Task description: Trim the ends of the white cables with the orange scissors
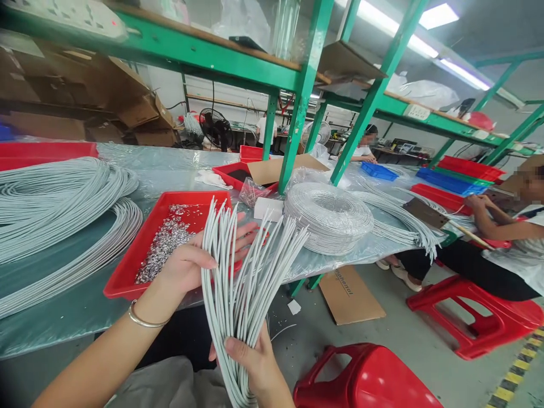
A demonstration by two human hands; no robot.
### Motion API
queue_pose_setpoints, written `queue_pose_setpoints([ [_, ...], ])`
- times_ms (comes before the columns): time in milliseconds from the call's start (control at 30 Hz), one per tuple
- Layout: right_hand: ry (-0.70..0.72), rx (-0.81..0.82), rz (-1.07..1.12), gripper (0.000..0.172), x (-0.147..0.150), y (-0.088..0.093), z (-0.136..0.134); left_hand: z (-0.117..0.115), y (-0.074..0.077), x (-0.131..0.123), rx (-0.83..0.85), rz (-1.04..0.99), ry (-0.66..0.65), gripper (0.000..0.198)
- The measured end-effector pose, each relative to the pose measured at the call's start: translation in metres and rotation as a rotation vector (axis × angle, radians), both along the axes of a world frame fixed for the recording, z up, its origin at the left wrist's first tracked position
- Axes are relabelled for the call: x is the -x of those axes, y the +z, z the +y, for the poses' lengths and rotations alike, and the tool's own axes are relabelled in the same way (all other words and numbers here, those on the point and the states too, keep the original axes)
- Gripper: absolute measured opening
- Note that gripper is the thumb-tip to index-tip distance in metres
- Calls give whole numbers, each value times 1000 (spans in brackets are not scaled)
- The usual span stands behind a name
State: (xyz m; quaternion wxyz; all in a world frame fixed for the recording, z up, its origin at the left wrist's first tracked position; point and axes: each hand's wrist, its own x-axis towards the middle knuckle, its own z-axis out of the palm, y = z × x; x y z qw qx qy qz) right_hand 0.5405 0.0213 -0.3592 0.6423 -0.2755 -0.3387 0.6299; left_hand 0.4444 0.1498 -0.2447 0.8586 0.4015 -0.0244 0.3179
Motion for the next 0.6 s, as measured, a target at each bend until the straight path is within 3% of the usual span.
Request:
queue_pose_setpoints([
  [100, -11, 65, 13, 45, 1, 7, -5, -2, -1, -2, 3, 20, 11, 65],
  [267, -37, 261, 57, 70, 6, 16, -13, -8, -2, -2, -5, 89, 7, 69],
  [333, -1, 208, 20, 65, 7, 16, -11, -12, -3, -3, -21, 126, 32, 57],
  [433, 114, -7, -33, 50, 9, 11, -4, -17, -7, -6, -16, 221, 81, 33],
  [600, 254, -190, -104, 49, 20, 10, 8, -20, -8, -8, -57, 390, 1, 42],
])
